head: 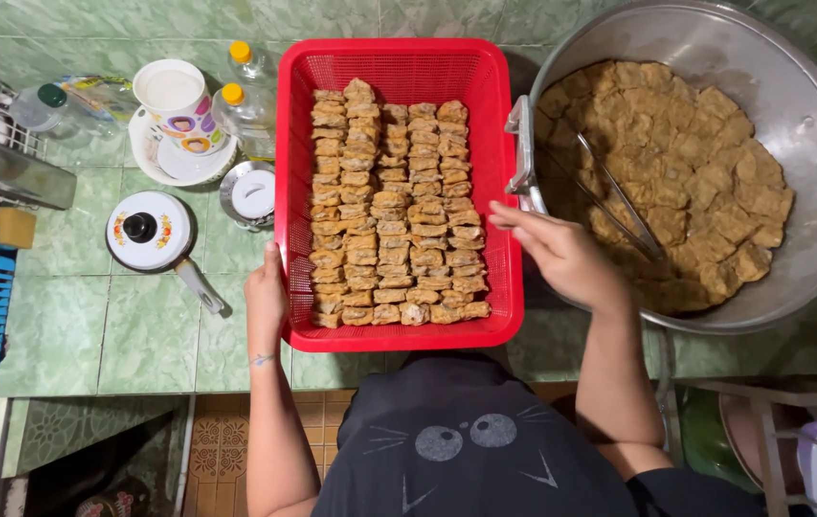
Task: Arranging pieces of fried food into neat rows in a plastic basket
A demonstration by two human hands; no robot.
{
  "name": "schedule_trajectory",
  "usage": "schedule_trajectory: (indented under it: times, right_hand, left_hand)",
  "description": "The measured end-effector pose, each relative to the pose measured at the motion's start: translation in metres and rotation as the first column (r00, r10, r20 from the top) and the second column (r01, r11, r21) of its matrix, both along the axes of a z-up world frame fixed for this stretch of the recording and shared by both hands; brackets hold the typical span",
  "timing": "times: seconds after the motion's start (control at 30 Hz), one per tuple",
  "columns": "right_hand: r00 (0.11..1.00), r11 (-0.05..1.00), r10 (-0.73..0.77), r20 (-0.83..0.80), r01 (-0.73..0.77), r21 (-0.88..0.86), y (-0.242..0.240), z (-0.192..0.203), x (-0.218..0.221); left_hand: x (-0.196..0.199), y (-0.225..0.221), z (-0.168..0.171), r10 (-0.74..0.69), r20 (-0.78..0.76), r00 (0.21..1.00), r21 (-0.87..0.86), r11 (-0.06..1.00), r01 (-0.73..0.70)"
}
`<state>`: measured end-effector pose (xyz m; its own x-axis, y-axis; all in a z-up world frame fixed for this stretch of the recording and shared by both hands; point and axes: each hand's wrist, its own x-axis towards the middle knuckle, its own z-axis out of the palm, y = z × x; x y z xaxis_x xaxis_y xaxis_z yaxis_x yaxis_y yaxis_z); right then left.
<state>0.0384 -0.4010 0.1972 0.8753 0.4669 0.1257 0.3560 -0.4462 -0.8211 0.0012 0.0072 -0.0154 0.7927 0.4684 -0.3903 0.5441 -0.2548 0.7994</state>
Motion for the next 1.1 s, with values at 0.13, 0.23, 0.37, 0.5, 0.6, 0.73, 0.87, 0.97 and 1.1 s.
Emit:
schedule_trajectory:
  times: [0.13,0.23,0.37,0.5,0.6,0.73,0.87,0.97,1.1]
  right_hand:
    - [0.994,0.997,-0.070,0.088,0.068,0.028,-0.026,-0.001,-0.013]
    - [0.992,0.991,-0.119,0.051,0.116,0.060,-0.036,-0.002,-0.024]
    - [0.983,0.986,-0.163,0.087,0.160,0.039,-0.040,0.001,-0.035]
    - [0.974,0.977,-0.210,0.086,0.205,0.062,-0.050,0.012,-0.037]
    - [0.935,0.935,-0.348,0.064,0.342,0.094,-0.070,0.017,-0.036]
    - [0.905,0.879,-0.412,0.107,0.426,-0.213,-0.120,0.052,-0.018]
    - [0.772,0.729,-0.565,0.291,0.632,-0.261,-0.210,0.032,0.030]
    - [0.733,0.701,-0.531,0.425,0.662,-0.265,-0.293,-0.006,0.083]
    - [0.729,0.618,-0.623,0.284,0.681,-0.393,-0.318,-0.031,0.140]
  left_hand:
    - [0.002,0.003,-0.011,-0.007,0.016,1.000,0.002,1.000,0.007]
    - [0.002,0.007,-0.021,-0.016,0.003,1.000,0.016,1.000,0.016]
    - [0.000,0.005,-0.016,-0.009,0.003,1.000,0.036,0.999,0.009]
    - [-0.001,0.003,-0.010,-0.013,0.012,1.000,0.040,0.999,0.012]
    - [-0.002,0.004,-0.011,-0.005,-0.008,1.000,0.036,0.999,0.005]
    - [0.000,-0.021,0.062,-0.013,-0.073,0.997,0.015,1.000,0.014]
    - [0.000,-0.021,0.061,-0.017,-0.058,0.998,0.028,0.999,0.019]
    - [0.000,-0.020,0.058,-0.011,-0.047,0.999,0.012,1.000,0.012]
    - [0.000,-0.021,0.063,-0.021,-0.047,0.999,0.010,1.000,0.021]
